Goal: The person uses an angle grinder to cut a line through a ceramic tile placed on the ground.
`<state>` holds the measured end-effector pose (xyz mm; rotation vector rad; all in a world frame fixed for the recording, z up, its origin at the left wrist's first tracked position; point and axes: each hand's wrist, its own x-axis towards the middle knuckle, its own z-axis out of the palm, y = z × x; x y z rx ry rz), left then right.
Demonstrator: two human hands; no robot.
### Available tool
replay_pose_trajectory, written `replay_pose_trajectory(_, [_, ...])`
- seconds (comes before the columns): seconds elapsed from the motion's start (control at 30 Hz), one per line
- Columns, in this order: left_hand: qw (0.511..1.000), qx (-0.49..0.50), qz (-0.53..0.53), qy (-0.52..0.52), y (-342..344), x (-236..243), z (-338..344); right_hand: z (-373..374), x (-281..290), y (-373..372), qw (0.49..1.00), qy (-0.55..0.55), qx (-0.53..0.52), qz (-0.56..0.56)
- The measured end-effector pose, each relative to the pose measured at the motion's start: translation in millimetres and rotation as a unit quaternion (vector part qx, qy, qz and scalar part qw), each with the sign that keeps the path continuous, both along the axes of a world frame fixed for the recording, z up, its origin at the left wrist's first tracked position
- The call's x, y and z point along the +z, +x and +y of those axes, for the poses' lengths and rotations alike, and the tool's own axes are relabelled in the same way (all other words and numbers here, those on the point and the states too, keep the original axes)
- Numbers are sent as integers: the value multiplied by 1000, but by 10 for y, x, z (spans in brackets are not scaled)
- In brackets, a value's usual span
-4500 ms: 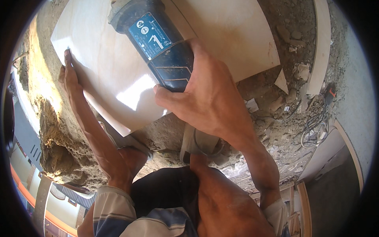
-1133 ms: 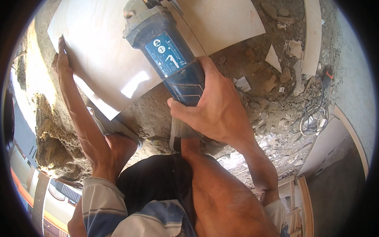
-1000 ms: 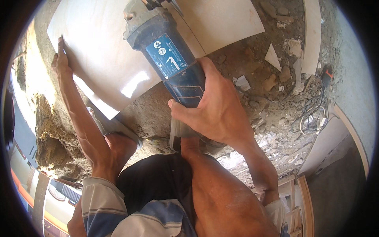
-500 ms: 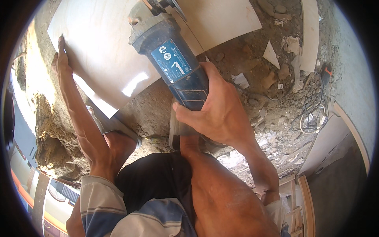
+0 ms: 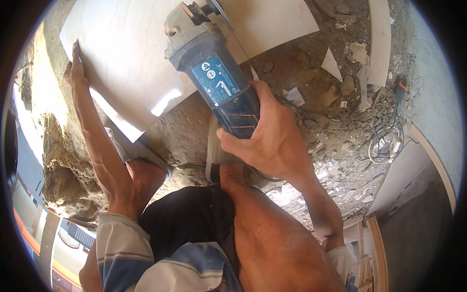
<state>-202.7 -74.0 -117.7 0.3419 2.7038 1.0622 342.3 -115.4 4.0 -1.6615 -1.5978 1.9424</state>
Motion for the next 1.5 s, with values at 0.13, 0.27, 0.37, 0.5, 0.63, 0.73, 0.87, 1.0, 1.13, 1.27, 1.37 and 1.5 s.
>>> replay_pose_trajectory(0.13, [1000, 4, -16, -9, 76, 24, 29, -30, -24, 44, 1000, 4, 10, -7])
replay_pose_trajectory(0.27, [1000, 2, -17, 11, 52, 41, 14, -56, -17, 78, 1000, -3, 5, 4])
replay_pose_trajectory(0.37, [999, -2, -11, 31, -11, -6, -5, -83, -28, 98, 1000, 24, 13, 3])
replay_pose_trajectory(0.5, [1000, 4, -19, 16, 52, 18, 21, -105, -29, 120, 1000, 18, 12, 0])
replay_pose_trajectory(0.63, [1000, -6, -18, 0, 36, 58, 0, -121, -19, 141, 1000, 3, 14, -4])
replay_pose_trajectory(0.73, [1000, 3, -10, 3, 165, 58, 30, -128, -8, 152, 1000, 1, 14, -13])
replay_pose_trajectory(0.87, [1000, 7, -20, 0, 34, 38, 13, -158, -8, 156, 1000, 0, 6, -2])
replay_pose_trajectory(1.0, [1000, 19, -20, -1, -30, 7, 16, -181, 3, 163, 1000, 13, 13, -16])
replay_pose_trajectory(1.13, [1000, 18, -17, -7, 48, 8, 40, -192, 11, 199, 999, 8, 21, -26])
replay_pose_trajectory(1.27, [1000, 18, -6, -1, -43, -23, 23, -248, 17, 232, 1000, 9, 11, -21])
replay_pose_trajectory(1.37, [1000, 14, -5, 7, -84, -35, -3, -256, 28, 254, 1000, 0, 14, -13])
replay_pose_trajectory(1.5, [1000, 14, -16, 6, -4, -21, 25, -303, 25, 290, 1000, 0, 3, -13])
